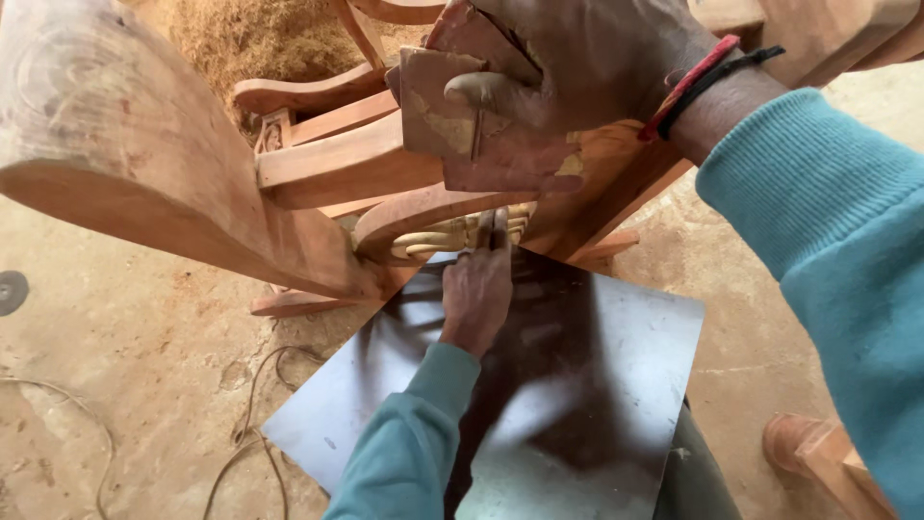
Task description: The person sands the wooden frame and decorative wheel of a rocking chair by hand using pieces of sandpaper, reaching into the narrow gaps of the backrest and armrest.
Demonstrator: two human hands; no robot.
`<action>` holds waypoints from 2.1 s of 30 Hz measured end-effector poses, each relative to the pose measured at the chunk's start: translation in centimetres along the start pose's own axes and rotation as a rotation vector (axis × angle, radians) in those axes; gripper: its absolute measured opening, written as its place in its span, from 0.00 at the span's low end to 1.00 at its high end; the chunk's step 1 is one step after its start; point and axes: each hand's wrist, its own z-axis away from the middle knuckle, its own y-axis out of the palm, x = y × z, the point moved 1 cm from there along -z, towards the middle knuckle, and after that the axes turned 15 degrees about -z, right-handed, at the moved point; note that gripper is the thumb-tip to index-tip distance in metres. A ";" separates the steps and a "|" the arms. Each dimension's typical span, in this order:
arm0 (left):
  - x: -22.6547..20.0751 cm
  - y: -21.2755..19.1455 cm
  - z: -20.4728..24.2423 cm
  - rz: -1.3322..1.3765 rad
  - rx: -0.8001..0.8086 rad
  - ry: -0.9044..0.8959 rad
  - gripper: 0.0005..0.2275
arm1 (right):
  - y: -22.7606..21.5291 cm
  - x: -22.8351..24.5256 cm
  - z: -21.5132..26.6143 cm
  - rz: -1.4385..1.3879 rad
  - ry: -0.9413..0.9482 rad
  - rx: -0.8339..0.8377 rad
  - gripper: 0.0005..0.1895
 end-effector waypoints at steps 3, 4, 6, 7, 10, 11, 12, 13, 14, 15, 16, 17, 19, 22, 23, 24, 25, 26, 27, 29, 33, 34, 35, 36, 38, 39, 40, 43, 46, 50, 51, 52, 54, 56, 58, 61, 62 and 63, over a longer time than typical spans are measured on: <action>-0.4 0.6 -1.2 0.009 -0.006 -0.029 0.20 | -0.4 0.5 -0.3 0.032 0.026 0.021 0.27; -1.2 1.1 -2.9 -0.007 -0.001 -0.036 0.19 | -0.6 0.8 -0.4 0.052 0.020 0.021 0.27; -2.4 2.2 -3.8 -0.006 -0.058 -0.062 0.19 | -1.1 1.3 -0.8 0.025 0.003 -0.013 0.26; -3.1 2.7 -3.4 0.012 -0.119 -0.081 0.20 | -1.4 1.5 -0.9 0.013 -0.005 -0.029 0.25; -2.5 4.0 -1.4 0.020 -0.430 -0.065 0.23 | -1.8 1.4 -1.0 -0.017 -0.081 -0.095 0.25; -2.1 4.7 -1.5 0.015 -0.558 -0.041 0.24 | -1.9 0.8 -1.3 -0.030 -0.045 -0.073 0.23; -2.2 5.8 -2.4 0.007 -0.473 -0.041 0.20 | -1.6 0.8 -0.9 -0.063 0.003 -0.035 0.22; -2.2 6.8 -4.2 -0.001 -0.387 -0.041 0.16 | -1.1 0.9 -0.5 -0.097 0.052 0.003 0.21; -2.2 7.3 -4.6 -0.014 -0.305 -0.038 0.13 | -0.8 1.0 -0.2 -0.093 0.041 0.003 0.21; -2.7 7.6 -3.5 -0.013 -0.188 -0.049 0.15 | -0.6 1.0 -0.1 -0.090 0.030 0.003 0.22; -3.3 7.2 -3.1 -0.019 -0.091 -0.061 0.18 | -0.8 0.7 -0.4 -0.073 0.006 -0.008 0.23; -3.6 6.7 -2.8 -0.025 0.006 -0.072 0.21 | -0.9 0.6 -0.6 -0.085 -0.011 -0.027 0.22; -3.0 5.9 -1.5 0.037 -0.047 -0.116 0.26 | -1.0 0.3 -0.6 -0.097 -0.044 -0.068 0.22; -2.7 7.5 -4.2 0.025 -0.074 -0.098 0.14 | -0.7 0.2 -0.5 -0.043 0.044 0.019 0.22; -2.9 8.0 -4.1 0.004 -0.069 -0.084 0.10 | -0.3 0.9 -0.2 -0.082 0.047 0.015 0.22; -3.3 8.0 -4.1 0.002 -0.057 -0.104 0.12 | -0.7 0.9 -0.3 -0.100 0.042 -0.001 0.22; -3.9 7.5 -3.9 0.000 -0.045 -0.125 0.16 | -1.1 0.8 -0.6 -0.118 0.036 -0.016 0.21; -4.3 6.7 -3.9 -0.004 -0.036 -0.144 0.22 | -1.2 1.0 -0.7 -0.124 0.005 -0.026 0.21; -4.3 5.9 -3.0 0.046 -0.013 -0.152 0.25 | -1.3 1.1 -0.6 -0.129 -0.026 -0.036 0.20; -3.4 4.5 -1.7 0.134 0.019 -0.144 0.33 | -1.7 0.3 -0.9 -0.118 -0.051 -0.068 0.20; -4.3 4.5 -2.7 -0.042 -0.237 -0.118 0.22 | -0.7 0.9 -0.2 -0.086 0.038 -0.018 0.23; -5.1 3.9 -3.3 -0.036 -0.277 -0.156 0.20 | -0.9 0.7 -0.4 -0.038 0.065 0.001 0.25; -5.4 3.1 -3.7 -0.030 -0.317 -0.195 0.18 | -1.0 0.7 -0.5 -0.045 0.043 -0.022 0.25; -5.1 2.5 -3.1 0.018 -0.111 -0.195 0.22 | -1.1 0.8 -0.5 -0.053 0.021 -0.042 0.24; -4.4 1.5 -1.1 0.110 0.289 -0.177 0.29 | -1.3 0.7 -0.7 -0.084 0.005 -0.058 0.24; -4.2 0.9 -1.2 0.089 0.156 -0.156 0.29 | -1.4 0.7 -0.8 -0.106 0.011 -0.053 0.24; -4.0 0.7 -1.5 0.071 0.020 -0.140 0.28 | -1.6 0.8 -1.0 -0.128 0.009 -0.046 0.25; -4.0 1.7 -4.6 0.051 -0.015 -0.172 0.20 | -1.8 1.3 -1.4 -0.087 0.041 -0.035 0.28; -4.7 2.2 -2.9 0.056 -0.149 -0.174 0.23 | -1.9 1.1 -1.7 -0.113 0.084 0.015 0.25; -3.5 1.2 -1.8 0.074 -0.028 -0.115 0.28 | -1.8 1.1 -1.6 -0.138 0.029 -0.051 0.26; -3.5 1.7 -3.1 0.078 0.176 -0.124 0.23 | -1.8 0.9 -1.7 -0.133 0.042 -0.025 0.25; -3.4 2.2 -4.9 0.082 0.390 -0.127 0.19 | -1.7 1.1 -1.5 -0.135 0.059 0.003 0.24; -4.0 3.0 -5.0 0.085 0.296 -0.141 0.18 | -1.7 1.5 -1.3 -0.126 0.055 -0.013 0.24; -4.8 2.7 -3.1 0.076 -0.327 -0.146 0.22 | -2.0 1.3 -1.8 -0.134 0.053 -0.030 0.25; -3.7 2.6 -2.5 0.006 -0.344 -0.105 0.22 | -1.8 1.4 -1.8 -0.171 0.067 -0.031 0.28; -2.9 3.1 -5.0 0.035 0.040 -0.102 0.17 | -1.9 1.1 -1.3 -0.135 0.050 -0.027 0.23; -2.6 3.1 -5.7 0.062 0.232 -0.109 0.15 | -1.7 1.3 -1.2 -0.131 0.062 -0.019 0.23; -3.3 2.7 -4.7 0.080 0.172 -0.141 0.15 | -1.7 1.4 -1.2 -0.128 0.075 -0.010 0.24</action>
